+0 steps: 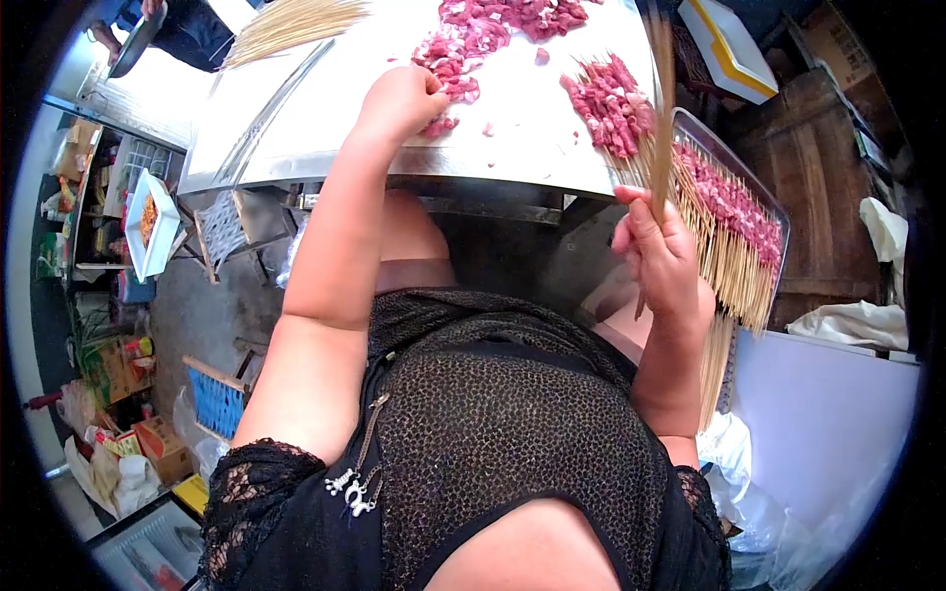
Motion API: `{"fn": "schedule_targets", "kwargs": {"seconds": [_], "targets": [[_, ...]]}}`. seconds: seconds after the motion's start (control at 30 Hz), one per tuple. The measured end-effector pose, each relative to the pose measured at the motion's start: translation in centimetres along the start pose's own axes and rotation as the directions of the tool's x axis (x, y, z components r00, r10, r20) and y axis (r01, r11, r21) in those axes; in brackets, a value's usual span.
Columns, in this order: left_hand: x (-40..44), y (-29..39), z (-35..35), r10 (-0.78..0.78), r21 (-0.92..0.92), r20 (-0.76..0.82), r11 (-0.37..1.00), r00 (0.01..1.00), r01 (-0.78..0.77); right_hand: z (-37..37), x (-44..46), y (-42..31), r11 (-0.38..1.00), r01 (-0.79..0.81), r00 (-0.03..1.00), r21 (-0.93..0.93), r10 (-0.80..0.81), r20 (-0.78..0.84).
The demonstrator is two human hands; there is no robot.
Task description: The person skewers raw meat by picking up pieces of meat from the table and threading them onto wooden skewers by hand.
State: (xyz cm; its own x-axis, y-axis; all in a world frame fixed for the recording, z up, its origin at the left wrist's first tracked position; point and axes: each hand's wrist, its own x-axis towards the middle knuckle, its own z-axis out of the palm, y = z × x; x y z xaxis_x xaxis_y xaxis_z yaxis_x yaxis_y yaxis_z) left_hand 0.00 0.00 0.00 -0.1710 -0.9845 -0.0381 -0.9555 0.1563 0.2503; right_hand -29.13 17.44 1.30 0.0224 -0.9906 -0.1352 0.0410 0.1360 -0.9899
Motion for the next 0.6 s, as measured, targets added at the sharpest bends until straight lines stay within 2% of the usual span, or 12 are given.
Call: {"fn": "schedule_targets", "kwargs": {"seconds": [0.07,0.1,0.17,0.2,0.23,0.3,0.43,0.47,0.5,0.53,0.57,0.6], "targets": [[-0.2,-1.2,0.2,0.001,-0.418,-0.097,0.908,0.995,-0.042,0.8,0.5,0.5,0.999,-0.031,0.999,0.028,0.03,0.012],[-1.0,-1.3,1.0,-0.009,-0.425,-0.07,0.905,0.997,-0.022,0.9,0.1,1.2,0.998,-0.06,0.998,0.026,0.06,0.012],[-0.9,-1.9,0.5,-0.067,-0.804,-0.125,0.592,0.99,-0.062,1.4,1.3,2.7,0.998,-0.067,0.997,0.004,0.067,0.047],[-1.3,-1.3,0.3,-0.102,-0.918,-0.06,0.397,0.993,-0.015,1.6,1.5,2.9,0.997,-0.067,0.995,0.036,0.064,0.077],[-1.7,-1.1,0.1,-0.102,-0.916,-0.059,0.4,0.993,-0.013,1.8,1.6,3.0,0.997,-0.068,0.995,0.039,0.065,0.078],[-2.1,-0.7,0.0,-0.155,-0.991,0.058,0.109,0.986,0.075,2.4,1.6,2.9,0.995,-0.102,0.99,-0.007,0.102,0.098],[-2.1,0.0,-0.3,-0.106,-0.989,0.032,0.139,0.994,0.047,3.1,1.8,3.5,0.996,-0.075,0.995,-0.041,0.077,0.067],[-2.1,0.4,-0.7,-0.047,-0.821,-0.138,0.564,0.989,-0.088,3.0,1.9,3.9,0.996,-0.081,0.994,-0.041,0.084,0.072],[-2.3,0.7,-1.1,0.081,-0.465,-0.264,0.862,0.961,-0.2,3.0,1.9,3.7,0.996,-0.08,0.994,-0.042,0.083,0.072],[-1.6,0.3,-0.9,0.249,0.006,-0.376,0.964,0.893,-0.267,3.0,1.8,3.5,0.995,-0.042,0.998,-0.096,0.046,0.042],[-1.4,0.1,-1.1,0.247,0.007,-0.378,0.965,0.892,-0.264,3.1,1.7,3.3,0.992,-0.02,0.999,-0.121,0.024,0.03],[-1.2,0.0,-1.4,0.166,-0.143,-0.415,0.959,0.895,-0.245,3.2,1.6,3.1,0.989,0.0,1.0,-0.148,0.003,0.018]]}}
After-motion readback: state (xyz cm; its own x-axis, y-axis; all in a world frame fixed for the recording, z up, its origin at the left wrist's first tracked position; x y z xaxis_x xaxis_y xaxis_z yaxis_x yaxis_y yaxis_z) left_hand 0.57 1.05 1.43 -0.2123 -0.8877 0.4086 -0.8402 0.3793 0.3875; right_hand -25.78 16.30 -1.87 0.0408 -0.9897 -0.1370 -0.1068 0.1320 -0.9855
